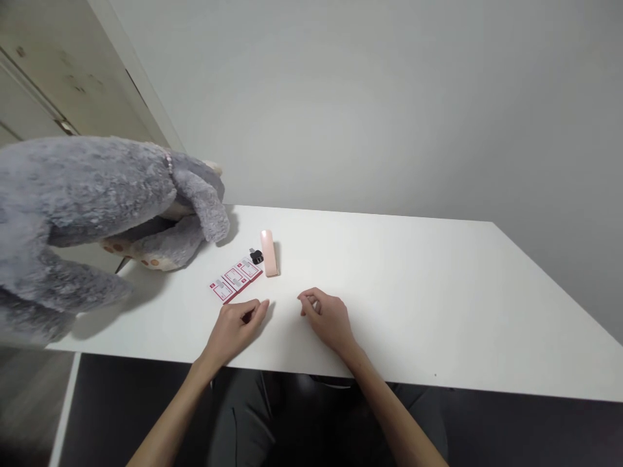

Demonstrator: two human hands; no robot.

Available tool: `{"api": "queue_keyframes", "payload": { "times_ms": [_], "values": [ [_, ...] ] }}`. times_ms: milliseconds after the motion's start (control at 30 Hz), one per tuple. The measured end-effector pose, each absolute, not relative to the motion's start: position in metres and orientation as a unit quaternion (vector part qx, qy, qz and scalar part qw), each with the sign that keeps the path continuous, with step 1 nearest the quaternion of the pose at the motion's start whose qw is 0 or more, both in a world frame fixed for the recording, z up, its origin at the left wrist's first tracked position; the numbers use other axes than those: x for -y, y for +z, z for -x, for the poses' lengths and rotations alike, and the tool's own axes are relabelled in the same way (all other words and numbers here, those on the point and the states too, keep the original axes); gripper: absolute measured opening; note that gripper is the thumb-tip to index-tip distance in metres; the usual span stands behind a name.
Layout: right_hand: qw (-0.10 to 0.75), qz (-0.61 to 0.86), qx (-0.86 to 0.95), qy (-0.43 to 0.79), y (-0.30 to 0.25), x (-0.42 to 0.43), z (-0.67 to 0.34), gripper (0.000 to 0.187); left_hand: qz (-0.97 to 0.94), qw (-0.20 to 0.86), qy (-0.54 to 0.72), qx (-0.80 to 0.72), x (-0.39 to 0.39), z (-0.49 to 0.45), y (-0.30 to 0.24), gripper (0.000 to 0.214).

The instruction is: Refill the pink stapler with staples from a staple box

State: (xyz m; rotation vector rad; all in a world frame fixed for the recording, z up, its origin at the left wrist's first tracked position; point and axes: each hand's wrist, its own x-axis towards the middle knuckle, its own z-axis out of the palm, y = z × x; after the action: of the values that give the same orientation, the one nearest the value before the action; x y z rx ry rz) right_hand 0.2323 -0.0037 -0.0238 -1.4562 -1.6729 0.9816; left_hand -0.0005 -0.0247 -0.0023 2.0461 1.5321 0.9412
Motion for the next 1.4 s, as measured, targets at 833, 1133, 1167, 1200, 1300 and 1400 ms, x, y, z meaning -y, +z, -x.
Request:
{"api": "queue_keyframes", "payload": {
  "times_ms": [833, 1133, 1167, 1200, 1300, 1400],
  "values": [
    [0.435, 0.517, 0.615, 0.407, -0.032, -0.075, -0.153, 0.079, -0.723, 0.230, 0.347, -0.551, 0.025, 0.001, -0.008, 0.053],
    [0.457, 0.521, 0.602, 0.397, -0.037, -0.077, -0.152, 0.058, -0.709, 0.230, 0.338, -0.575, 0.024, 0.001, -0.008, 0.053],
    [0.467, 0.520, 0.596, 0.395, -0.037, -0.076, -0.154, 0.056, -0.705, 0.229, 0.338, -0.579, 0.024, 0.001, -0.009, 0.053],
    [0.479, 0.518, 0.588, 0.395, -0.037, -0.074, -0.156, 0.053, -0.702, 0.227, 0.339, -0.583, 0.024, 0.002, -0.009, 0.053],
    [0.519, 0.499, 0.549, 0.425, -0.035, -0.063, -0.173, 0.055, -0.699, 0.218, 0.346, -0.587, 0.025, 0.004, -0.008, 0.054],
    [0.525, 0.463, 0.519, 0.490, -0.027, -0.044, -0.208, 0.059, -0.700, 0.197, 0.357, -0.586, 0.026, 0.004, -0.004, 0.055]
  ]
}}
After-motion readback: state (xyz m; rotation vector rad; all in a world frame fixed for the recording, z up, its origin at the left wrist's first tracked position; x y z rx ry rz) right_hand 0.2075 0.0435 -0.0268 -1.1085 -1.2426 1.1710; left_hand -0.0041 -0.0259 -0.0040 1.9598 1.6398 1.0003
